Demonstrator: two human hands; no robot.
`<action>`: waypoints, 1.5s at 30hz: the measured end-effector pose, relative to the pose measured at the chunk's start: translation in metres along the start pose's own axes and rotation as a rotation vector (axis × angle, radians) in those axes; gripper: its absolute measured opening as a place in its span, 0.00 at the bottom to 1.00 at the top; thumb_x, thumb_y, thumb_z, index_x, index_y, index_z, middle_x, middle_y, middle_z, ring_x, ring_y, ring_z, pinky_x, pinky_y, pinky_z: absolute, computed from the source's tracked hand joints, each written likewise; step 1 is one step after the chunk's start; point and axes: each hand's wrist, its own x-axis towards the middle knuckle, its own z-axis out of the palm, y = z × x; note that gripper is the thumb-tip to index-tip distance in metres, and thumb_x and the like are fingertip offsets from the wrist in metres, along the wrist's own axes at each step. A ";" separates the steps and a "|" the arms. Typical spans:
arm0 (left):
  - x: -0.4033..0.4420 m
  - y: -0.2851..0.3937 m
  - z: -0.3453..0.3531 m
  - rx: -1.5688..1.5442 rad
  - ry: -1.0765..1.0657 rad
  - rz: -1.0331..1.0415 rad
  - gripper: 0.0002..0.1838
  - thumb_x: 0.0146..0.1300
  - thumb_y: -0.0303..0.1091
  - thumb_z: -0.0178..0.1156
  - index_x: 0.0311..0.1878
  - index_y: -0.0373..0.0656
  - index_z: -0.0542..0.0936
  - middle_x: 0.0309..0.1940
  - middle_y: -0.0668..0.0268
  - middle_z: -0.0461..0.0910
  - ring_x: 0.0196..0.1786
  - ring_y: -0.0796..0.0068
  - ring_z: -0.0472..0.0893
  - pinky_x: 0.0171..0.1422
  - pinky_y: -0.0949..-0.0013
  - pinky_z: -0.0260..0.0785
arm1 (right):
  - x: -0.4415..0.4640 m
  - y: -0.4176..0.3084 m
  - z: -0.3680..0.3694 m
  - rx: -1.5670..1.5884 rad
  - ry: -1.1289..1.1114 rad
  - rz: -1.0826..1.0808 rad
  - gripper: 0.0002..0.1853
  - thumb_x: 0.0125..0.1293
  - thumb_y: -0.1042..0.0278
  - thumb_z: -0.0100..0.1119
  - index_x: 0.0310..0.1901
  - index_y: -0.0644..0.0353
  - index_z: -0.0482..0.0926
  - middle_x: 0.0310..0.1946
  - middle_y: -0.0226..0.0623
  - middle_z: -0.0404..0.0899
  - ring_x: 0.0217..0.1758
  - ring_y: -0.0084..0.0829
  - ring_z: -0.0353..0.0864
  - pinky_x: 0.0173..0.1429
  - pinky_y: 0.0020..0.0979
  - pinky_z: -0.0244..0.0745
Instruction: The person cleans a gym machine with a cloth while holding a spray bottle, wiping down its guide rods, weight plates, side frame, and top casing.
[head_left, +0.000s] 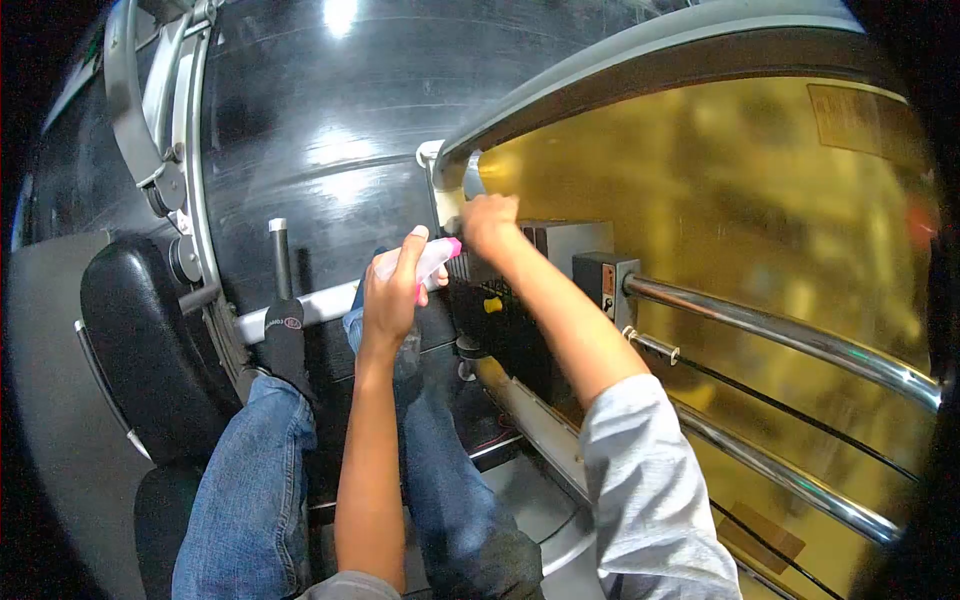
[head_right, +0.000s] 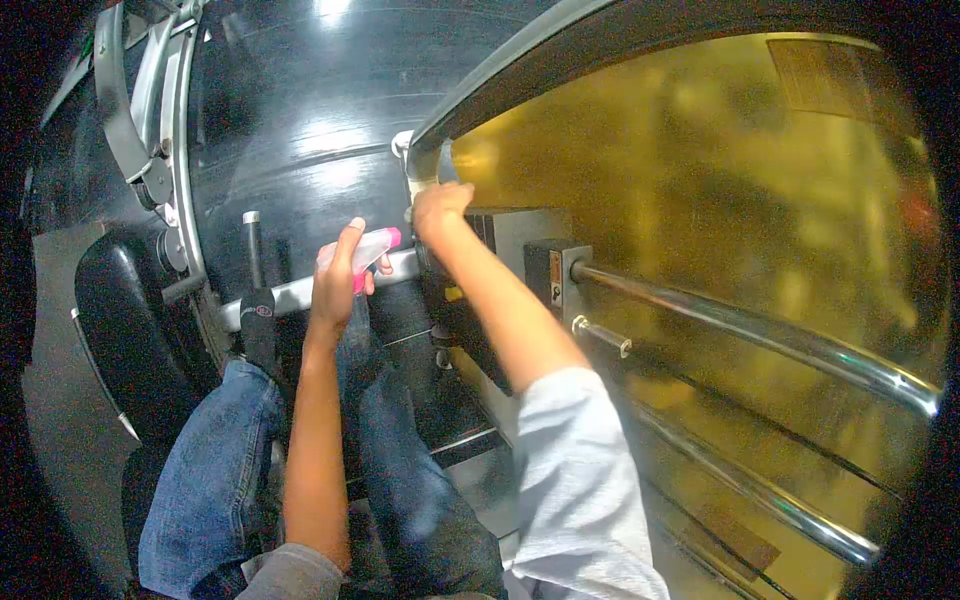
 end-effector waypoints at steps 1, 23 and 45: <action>0.001 0.000 0.001 0.000 0.000 0.001 0.30 0.72 0.54 0.47 0.39 0.35 0.87 0.22 0.64 0.83 0.19 0.79 0.73 0.26 0.73 0.63 | 0.006 -0.010 0.010 -0.020 0.026 0.002 0.13 0.68 0.63 0.55 0.50 0.45 0.86 0.53 0.31 0.84 0.62 0.35 0.78 0.60 0.47 0.68; -0.041 0.091 0.006 0.058 -0.037 0.120 0.31 0.69 0.59 0.49 0.38 0.38 0.88 0.22 0.66 0.82 0.20 0.80 0.75 0.27 0.73 0.65 | -0.152 0.073 -0.081 0.276 0.288 0.117 0.14 0.61 0.70 0.57 0.47 0.59 0.85 0.54 0.43 0.81 0.60 0.48 0.76 0.60 0.44 0.74; -0.315 0.200 0.057 0.161 -0.244 0.539 0.29 0.70 0.57 0.50 0.37 0.38 0.85 0.23 0.66 0.82 0.19 0.79 0.75 0.24 0.73 0.67 | -0.466 0.075 0.028 2.375 1.163 -0.098 0.24 0.69 0.66 0.59 0.64 0.64 0.70 0.60 0.38 0.74 0.64 0.31 0.71 0.69 0.33 0.63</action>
